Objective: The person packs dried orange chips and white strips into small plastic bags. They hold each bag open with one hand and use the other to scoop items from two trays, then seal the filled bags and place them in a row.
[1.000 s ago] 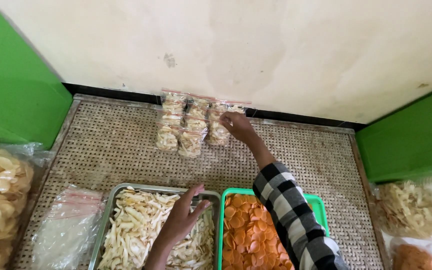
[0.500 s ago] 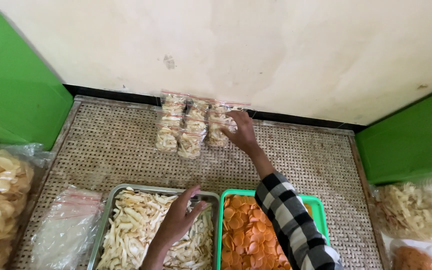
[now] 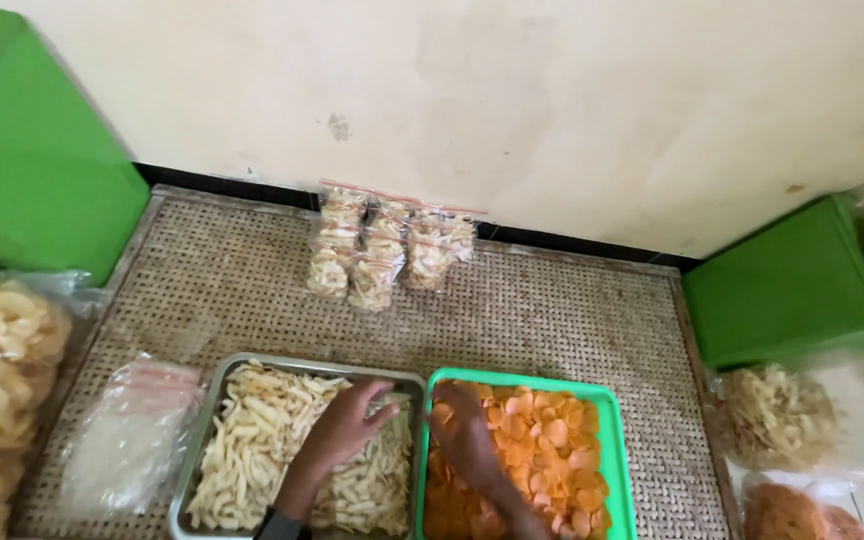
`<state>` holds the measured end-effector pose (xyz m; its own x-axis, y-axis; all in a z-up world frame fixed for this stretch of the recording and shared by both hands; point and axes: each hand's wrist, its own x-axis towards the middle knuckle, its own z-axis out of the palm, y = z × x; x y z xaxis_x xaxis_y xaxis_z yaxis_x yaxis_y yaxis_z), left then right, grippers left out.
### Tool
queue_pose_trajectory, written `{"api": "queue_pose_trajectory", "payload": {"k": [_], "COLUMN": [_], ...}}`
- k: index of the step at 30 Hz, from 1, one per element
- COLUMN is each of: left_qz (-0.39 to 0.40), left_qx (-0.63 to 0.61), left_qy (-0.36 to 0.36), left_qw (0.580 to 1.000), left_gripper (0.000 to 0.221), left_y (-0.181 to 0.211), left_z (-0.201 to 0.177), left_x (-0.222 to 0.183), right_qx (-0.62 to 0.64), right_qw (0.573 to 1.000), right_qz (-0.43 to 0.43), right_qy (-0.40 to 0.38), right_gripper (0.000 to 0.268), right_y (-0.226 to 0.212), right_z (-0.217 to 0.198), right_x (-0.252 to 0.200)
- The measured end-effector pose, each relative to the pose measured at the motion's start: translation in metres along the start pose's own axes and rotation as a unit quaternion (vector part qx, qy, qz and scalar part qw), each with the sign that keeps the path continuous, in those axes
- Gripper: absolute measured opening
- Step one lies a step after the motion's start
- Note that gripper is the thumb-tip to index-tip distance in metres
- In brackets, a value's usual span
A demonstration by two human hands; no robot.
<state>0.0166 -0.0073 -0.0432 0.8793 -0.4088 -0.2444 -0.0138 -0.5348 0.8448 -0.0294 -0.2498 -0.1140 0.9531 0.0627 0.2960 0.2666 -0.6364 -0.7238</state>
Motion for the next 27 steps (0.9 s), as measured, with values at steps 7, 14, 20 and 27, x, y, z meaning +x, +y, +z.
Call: {"api": "queue_pose_trajectory", "payload": {"k": [7, 14, 20, 27], "left_qz": [0.009, -0.01, 0.143, 0.212], "left_qx": [0.091, 0.148, 0.146, 0.119], "left_qy": [-0.078, 0.017, 0.171, 0.221], "left_qw": [0.993, 0.989, 0.964, 0.944], "left_gripper": [0.012, 0.017, 0.02, 0.005], "left_y": [0.027, 0.0, -0.03, -0.019], "left_z": [0.012, 0.042, 0.048, 0.04], "left_x": [-0.039, -0.07, -0.104, -0.107], "right_qx": [0.065, -0.022, -0.005, -0.068], "right_qw": [0.988, 0.969, 0.959, 0.958], "right_qz": [-0.11, -0.242, -0.28, -0.279], "right_qy": [-0.082, -0.048, -0.04, -0.016], "right_gripper": [0.021, 0.005, 0.005, 0.009], "right_y": [-0.095, -0.094, -0.089, -0.075], "right_z": [0.005, 0.002, 0.003, 0.017], "right_x": [-0.047, -0.051, -0.047, -0.056]}}
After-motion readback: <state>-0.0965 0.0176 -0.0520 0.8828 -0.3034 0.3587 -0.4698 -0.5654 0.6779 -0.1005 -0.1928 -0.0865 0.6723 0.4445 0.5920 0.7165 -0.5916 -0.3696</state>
